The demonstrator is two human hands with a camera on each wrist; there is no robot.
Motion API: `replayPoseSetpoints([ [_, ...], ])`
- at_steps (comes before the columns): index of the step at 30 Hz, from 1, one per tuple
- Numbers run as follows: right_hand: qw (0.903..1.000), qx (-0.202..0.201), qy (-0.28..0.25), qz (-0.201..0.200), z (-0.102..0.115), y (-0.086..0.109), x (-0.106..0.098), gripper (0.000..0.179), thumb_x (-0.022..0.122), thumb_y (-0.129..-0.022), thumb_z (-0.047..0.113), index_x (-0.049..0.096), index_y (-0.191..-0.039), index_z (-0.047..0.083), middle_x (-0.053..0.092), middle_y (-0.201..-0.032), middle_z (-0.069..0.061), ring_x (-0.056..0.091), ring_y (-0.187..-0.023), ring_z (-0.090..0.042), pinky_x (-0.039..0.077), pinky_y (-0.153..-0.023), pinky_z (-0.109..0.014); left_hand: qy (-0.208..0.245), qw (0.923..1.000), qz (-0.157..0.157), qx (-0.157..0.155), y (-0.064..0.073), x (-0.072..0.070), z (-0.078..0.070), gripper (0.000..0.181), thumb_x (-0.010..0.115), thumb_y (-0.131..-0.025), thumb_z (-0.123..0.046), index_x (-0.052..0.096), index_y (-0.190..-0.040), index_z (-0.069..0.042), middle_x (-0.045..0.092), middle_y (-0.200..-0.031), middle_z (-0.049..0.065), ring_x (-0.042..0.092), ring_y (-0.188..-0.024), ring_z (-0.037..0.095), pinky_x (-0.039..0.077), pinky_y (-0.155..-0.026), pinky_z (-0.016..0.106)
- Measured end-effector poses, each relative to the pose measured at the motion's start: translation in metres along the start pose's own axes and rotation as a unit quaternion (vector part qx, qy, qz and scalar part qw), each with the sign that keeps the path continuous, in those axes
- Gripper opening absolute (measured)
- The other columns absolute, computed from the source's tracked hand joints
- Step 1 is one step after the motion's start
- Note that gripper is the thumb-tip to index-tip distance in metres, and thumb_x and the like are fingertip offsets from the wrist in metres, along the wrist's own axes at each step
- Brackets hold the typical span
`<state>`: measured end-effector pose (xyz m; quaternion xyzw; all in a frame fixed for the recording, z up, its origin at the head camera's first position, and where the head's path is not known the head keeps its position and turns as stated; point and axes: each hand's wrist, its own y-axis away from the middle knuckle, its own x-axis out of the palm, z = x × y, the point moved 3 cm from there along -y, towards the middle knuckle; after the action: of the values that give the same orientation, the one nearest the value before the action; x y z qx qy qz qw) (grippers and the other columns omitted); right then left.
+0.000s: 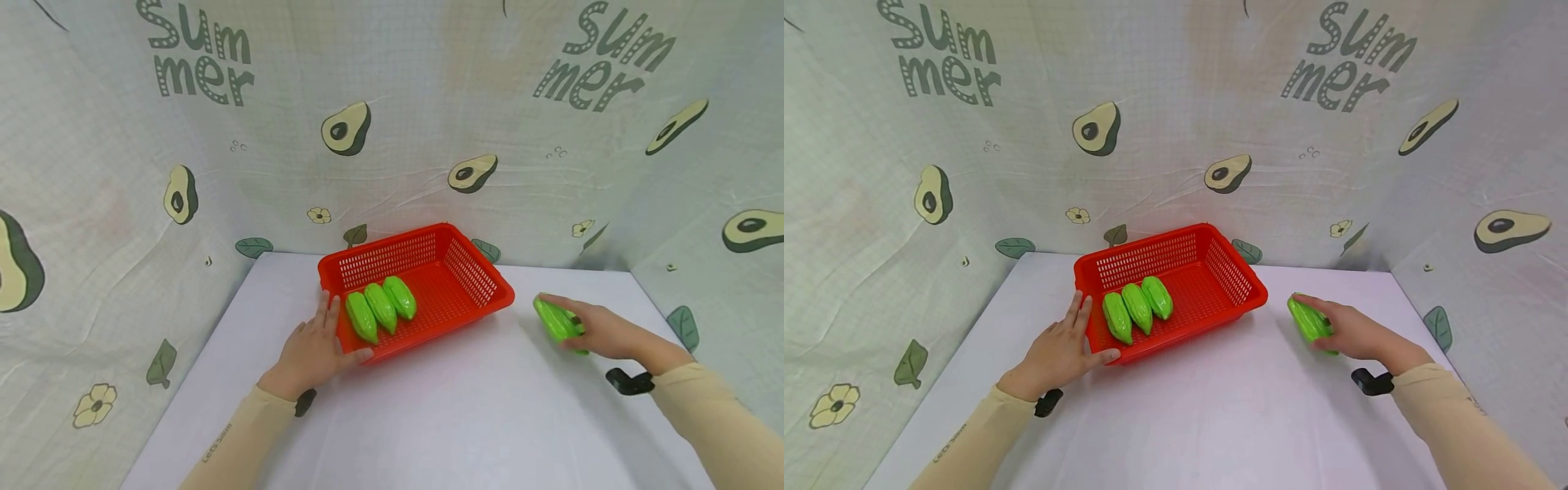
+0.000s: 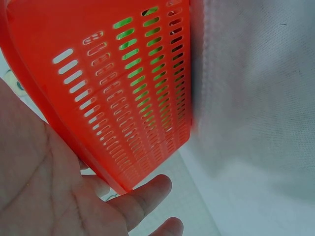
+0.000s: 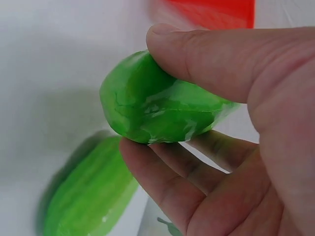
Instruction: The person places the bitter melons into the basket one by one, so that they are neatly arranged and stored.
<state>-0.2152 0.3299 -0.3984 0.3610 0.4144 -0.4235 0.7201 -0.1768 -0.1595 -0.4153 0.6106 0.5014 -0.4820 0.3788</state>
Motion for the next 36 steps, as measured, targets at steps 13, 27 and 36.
replayPoseSetpoints([
  [13,0.9985,-0.034,0.027,-0.033,0.004,0.006,-0.029,0.089,0.079,-0.074,0.024,0.027,-0.146,0.03,0.051,-0.118,-0.01,0.052,-0.094,-0.023,0.048,-0.072,-0.037,-0.001,1.0,0.005,-0.003,0.0,-0.001,0.0,0.122,0.032,-0.063,-0.09,0.008,-0.148,-0.006,-0.001,-0.153,0.014,0.034,-0.128,0.038,0.031,-0.097,0.058],
  [27,0.9986,-0.051,0.003,-0.01,0.037,-0.007,-0.062,0.086,0.074,-0.077,0.036,0.023,-0.146,0.033,0.04,-0.138,-0.01,0.056,-0.097,-0.023,0.05,-0.071,-0.035,-0.005,1.0,0.0,-0.001,0.001,0.0,0.001,0.122,0.031,-0.063,-0.089,0.009,-0.148,-0.004,-0.001,-0.153,0.015,0.034,-0.128,0.038,0.032,-0.096,0.058],
  [36,0.9966,-0.077,-0.024,0.013,0.073,-0.036,-0.074,0.082,0.072,-0.081,0.03,0.022,-0.145,0.039,0.034,-0.142,0.0,0.045,-0.113,-0.024,0.048,-0.078,-0.037,0.0,1.0,-0.006,0.002,0.001,-0.002,-0.002,0.121,0.033,-0.064,-0.089,0.011,-0.147,-0.004,0.002,-0.152,0.015,0.029,-0.131,0.036,0.032,-0.096,0.058],
])
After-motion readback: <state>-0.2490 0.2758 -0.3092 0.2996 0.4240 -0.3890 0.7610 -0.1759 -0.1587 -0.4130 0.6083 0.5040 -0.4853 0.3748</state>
